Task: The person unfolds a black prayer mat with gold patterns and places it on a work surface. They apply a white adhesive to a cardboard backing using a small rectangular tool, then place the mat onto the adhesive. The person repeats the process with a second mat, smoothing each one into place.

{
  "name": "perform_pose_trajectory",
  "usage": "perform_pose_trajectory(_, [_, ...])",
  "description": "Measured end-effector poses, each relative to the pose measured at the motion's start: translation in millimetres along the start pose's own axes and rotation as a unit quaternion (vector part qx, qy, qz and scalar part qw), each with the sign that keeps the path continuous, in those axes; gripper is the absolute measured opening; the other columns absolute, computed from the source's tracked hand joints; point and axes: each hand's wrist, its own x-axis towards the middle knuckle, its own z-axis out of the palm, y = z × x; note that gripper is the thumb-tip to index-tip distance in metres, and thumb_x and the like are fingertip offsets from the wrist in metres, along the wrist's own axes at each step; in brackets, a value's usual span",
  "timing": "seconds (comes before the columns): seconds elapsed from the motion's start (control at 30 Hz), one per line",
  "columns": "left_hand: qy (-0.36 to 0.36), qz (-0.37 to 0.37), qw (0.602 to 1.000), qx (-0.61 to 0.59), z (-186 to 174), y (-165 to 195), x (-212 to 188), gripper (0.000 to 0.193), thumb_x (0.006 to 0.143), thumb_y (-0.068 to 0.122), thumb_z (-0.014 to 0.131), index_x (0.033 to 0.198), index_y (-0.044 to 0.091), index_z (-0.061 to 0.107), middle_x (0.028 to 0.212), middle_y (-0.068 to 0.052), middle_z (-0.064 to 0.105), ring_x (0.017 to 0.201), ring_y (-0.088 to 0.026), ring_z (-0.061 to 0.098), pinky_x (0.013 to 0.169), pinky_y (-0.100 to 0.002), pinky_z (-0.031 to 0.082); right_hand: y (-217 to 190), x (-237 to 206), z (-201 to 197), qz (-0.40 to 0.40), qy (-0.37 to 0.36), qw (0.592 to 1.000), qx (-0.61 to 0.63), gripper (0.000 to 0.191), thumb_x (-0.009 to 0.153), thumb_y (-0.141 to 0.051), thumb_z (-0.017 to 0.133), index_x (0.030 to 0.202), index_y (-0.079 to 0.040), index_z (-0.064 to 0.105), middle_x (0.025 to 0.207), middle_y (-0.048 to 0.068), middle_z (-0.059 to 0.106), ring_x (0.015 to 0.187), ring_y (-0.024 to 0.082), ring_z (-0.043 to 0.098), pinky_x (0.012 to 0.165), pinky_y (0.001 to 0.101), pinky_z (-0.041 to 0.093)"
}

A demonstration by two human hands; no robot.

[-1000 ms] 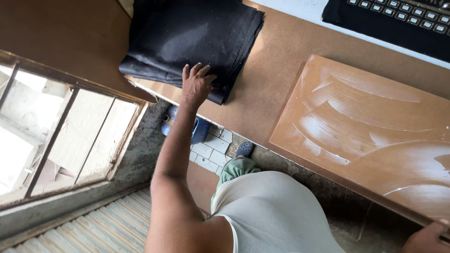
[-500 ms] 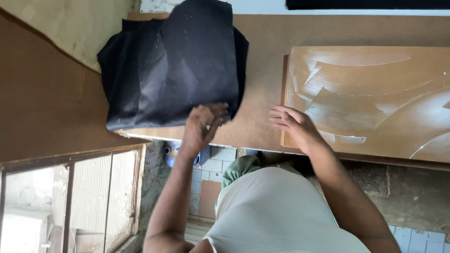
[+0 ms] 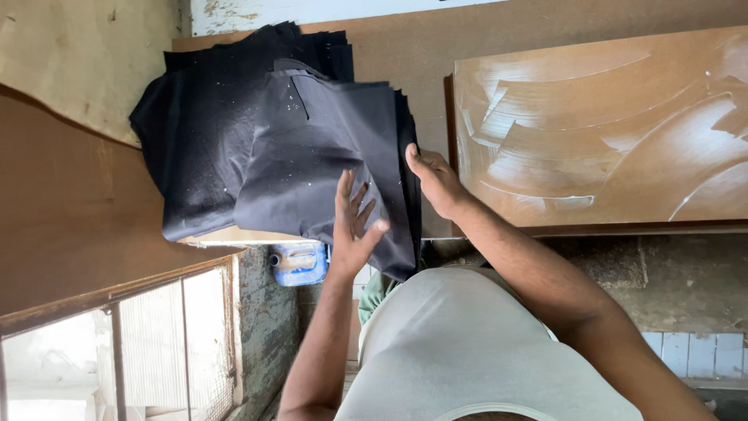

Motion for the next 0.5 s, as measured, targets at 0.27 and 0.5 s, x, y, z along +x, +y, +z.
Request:
perform_pose_trajectory(0.27, [0.147,-0.022,0.989,0.02,19,28,27,0.042,0.096,0.032,0.076,0.12,0.0,0.065,0.109,-0.006,0.072,0.1,-0.014,0.066,0.09,-0.029,0.055,-23,-22,21,-0.007,-0.043,0.998,-0.037,0.05,0.113,-0.049,0.042,0.074,-0.018,0.039,0.075,-0.011,0.033,0.072,0.005,0.03,0.067,0.0264,0.031])
perform_pose_trajectory(0.5, [0.162,-0.142,0.976,-0.016,1,-22,10,0.062,0.121,0.053,0.051,0.09,-0.001,0.055,0.075,-0.002,0.046,0.069,-0.013,0.039,0.062,-0.029,0.034,-32,-30,27,-0.038,0.053,0.997,-0.043,0.05,0.112,-0.048,0.045,0.074,-0.017,0.038,0.074,-0.01,0.028,0.07,0.005,0.025,0.063,0.025,0.024])
